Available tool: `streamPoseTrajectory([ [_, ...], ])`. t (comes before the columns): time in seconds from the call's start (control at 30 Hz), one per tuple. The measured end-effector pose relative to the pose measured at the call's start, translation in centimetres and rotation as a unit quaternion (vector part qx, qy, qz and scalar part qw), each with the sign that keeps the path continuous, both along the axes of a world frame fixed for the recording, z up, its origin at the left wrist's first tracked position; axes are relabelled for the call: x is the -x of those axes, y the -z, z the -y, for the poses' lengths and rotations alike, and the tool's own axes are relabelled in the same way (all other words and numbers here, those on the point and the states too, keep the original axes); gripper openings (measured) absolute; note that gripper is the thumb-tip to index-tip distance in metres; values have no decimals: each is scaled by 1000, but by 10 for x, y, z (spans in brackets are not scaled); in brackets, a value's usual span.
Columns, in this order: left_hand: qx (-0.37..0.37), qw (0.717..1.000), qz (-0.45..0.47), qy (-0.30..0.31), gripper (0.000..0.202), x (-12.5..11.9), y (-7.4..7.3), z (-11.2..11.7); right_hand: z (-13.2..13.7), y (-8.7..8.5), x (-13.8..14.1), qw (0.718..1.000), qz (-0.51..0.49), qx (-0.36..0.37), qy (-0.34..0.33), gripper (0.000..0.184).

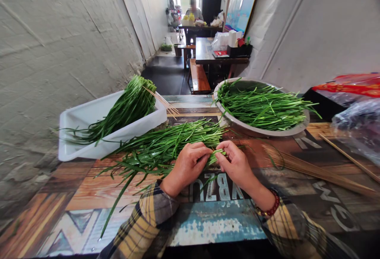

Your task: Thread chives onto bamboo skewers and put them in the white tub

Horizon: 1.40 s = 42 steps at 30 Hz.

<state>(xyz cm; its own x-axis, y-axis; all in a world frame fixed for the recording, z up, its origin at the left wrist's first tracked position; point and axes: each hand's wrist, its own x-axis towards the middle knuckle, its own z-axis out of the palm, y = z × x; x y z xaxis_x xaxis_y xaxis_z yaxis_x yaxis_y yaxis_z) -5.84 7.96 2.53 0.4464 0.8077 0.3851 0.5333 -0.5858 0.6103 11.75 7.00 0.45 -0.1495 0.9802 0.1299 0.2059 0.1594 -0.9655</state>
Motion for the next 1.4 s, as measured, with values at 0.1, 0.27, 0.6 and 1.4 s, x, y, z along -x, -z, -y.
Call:
streamPoseTrajectory([
  [0.1,12,1000,21,-3,19,1,-2,-1,-2,1,-2,999,-15,25,-19,17],
  [0.27,-51,995,41,-69,20,8,2,-7,-3,-1,-5,995,66,47,-65,16],
  [0.6,-82,982,-156,-69,13,11,9,-10,5,-20,-11,962,154,-31,-224,6],
  [1.4,-142,961,-207,-116,13,7,9,-15,-2,-6,-4,990,96,16,-98,18],
])
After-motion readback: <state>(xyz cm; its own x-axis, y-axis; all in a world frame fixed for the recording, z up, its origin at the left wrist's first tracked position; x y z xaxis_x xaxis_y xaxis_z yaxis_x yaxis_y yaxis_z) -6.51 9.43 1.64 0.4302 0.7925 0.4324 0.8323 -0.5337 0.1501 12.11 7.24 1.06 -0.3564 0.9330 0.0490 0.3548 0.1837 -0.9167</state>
